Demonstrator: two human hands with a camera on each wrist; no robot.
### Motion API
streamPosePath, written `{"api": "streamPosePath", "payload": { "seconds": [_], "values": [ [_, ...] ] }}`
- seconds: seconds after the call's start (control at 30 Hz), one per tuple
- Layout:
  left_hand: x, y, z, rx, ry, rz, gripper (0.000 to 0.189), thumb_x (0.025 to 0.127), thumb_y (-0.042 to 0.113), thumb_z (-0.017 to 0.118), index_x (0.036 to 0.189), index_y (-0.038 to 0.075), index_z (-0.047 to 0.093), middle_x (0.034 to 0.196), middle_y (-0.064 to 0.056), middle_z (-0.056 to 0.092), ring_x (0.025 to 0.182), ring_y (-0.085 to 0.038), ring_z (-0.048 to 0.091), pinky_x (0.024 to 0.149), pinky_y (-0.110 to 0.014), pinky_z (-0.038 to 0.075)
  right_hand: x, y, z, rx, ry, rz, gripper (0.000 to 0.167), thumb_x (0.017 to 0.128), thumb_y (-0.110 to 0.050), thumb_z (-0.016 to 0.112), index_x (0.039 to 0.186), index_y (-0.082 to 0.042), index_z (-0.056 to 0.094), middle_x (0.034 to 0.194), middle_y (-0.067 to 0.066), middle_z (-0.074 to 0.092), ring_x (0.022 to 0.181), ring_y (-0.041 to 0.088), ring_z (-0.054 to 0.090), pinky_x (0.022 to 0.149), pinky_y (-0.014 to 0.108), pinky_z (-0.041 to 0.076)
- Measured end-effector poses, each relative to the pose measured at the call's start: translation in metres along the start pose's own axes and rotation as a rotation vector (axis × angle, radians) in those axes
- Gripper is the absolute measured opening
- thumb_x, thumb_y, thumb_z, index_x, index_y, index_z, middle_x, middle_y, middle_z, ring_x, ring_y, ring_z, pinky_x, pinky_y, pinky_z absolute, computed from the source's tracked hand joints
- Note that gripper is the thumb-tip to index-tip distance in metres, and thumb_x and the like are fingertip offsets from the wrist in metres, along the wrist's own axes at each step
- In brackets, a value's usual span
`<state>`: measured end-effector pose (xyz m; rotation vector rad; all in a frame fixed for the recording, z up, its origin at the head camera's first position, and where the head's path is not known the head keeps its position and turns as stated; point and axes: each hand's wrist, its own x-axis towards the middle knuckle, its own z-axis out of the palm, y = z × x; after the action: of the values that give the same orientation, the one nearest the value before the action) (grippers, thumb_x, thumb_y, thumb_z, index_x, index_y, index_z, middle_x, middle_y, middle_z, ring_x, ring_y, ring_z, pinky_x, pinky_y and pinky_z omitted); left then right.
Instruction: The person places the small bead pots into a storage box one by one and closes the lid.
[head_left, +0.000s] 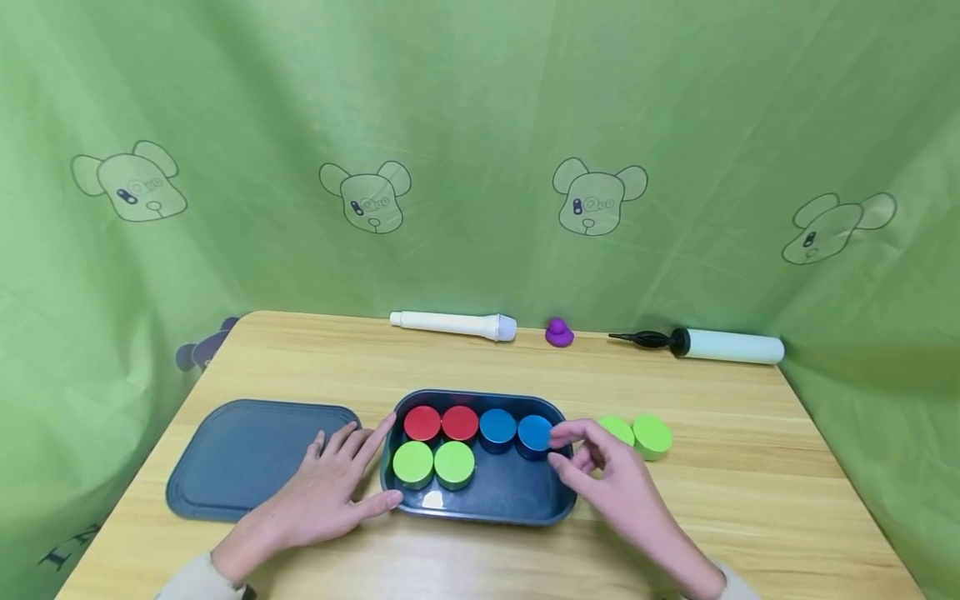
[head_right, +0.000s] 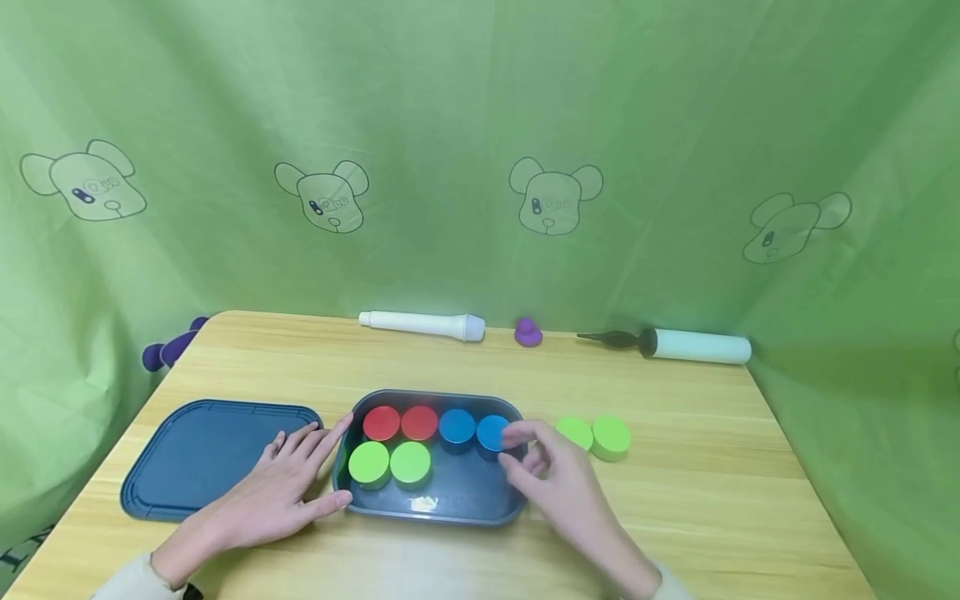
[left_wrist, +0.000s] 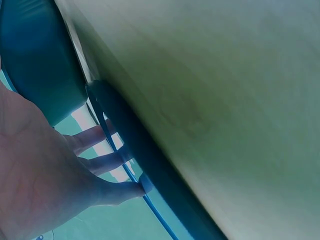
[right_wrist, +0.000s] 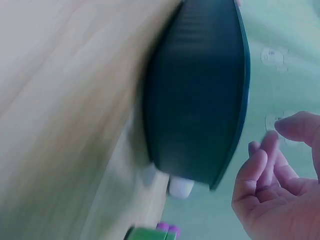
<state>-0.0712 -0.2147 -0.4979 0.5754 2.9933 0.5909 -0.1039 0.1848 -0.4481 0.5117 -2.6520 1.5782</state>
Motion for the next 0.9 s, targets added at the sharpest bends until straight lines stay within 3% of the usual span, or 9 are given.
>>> {"api": "streamPosePath", "payload": {
  "seconds": [0.17,0.4,0.6,0.77,0.9],
  "values": [
    [0.0,0.0,0.001,-0.001,0.004,-0.001,0.096,0.103,0.07,0.059,0.178,0.034,0.011,0.161,-0.016,0.05,0.153,-0.049,0.038,0.113,-0.086,0.022,-0.004,0.011,-0.02,-0.052,0.09,-0.005,0.026,0.098,-0.012,0.084,0.122,-0.014,0.075,0.102,-0.003,0.074,0.071,0.015,0.063,0.06,0.026,0.052],
    [0.0,-0.001,0.002,-0.005,-0.003,-0.002,0.095,0.103,0.071,0.057,0.178,0.034,0.011,0.161,-0.016,0.05,0.153,-0.05,0.037,0.113,-0.086,0.023,-0.011,0.031,-0.044,-0.125,0.177,0.094,0.038,0.098,-0.01,0.084,0.134,-0.011,0.07,0.083,0.004,0.063,0.071,0.015,0.057,0.06,0.025,0.049],
    [0.0,-0.001,0.001,-0.01,-0.009,-0.002,0.095,0.103,0.071,0.057,0.178,0.034,0.011,0.162,-0.017,0.049,0.154,-0.049,0.037,0.113,-0.086,0.022,-0.016,0.053,-0.065,-0.192,0.21,0.117,0.051,0.099,-0.009,0.082,0.146,-0.007,0.063,0.094,0.01,0.061,0.074,0.014,0.057,0.059,0.024,0.051],
    [0.0,-0.001,0.001,-0.005,-0.002,-0.002,0.096,0.104,0.07,0.058,0.178,0.033,0.011,0.162,-0.018,0.049,0.153,-0.05,0.037,0.113,-0.086,0.022,-0.017,0.069,-0.082,-0.269,0.189,0.142,0.061,0.1,-0.016,0.083,0.154,-0.005,0.057,0.108,0.014,0.06,0.075,0.012,0.059,0.059,0.026,0.052],
    [0.001,-0.001,0.001,0.003,-0.005,0.002,0.096,0.104,0.071,0.058,0.178,0.033,0.01,0.161,-0.018,0.05,0.154,-0.051,0.036,0.114,-0.086,0.021,-0.019,0.082,-0.09,-0.289,0.17,0.196,0.065,0.1,-0.021,0.083,0.156,-0.004,0.055,0.104,0.014,0.062,0.074,0.013,0.059,0.058,0.028,0.051]
  ]
}}
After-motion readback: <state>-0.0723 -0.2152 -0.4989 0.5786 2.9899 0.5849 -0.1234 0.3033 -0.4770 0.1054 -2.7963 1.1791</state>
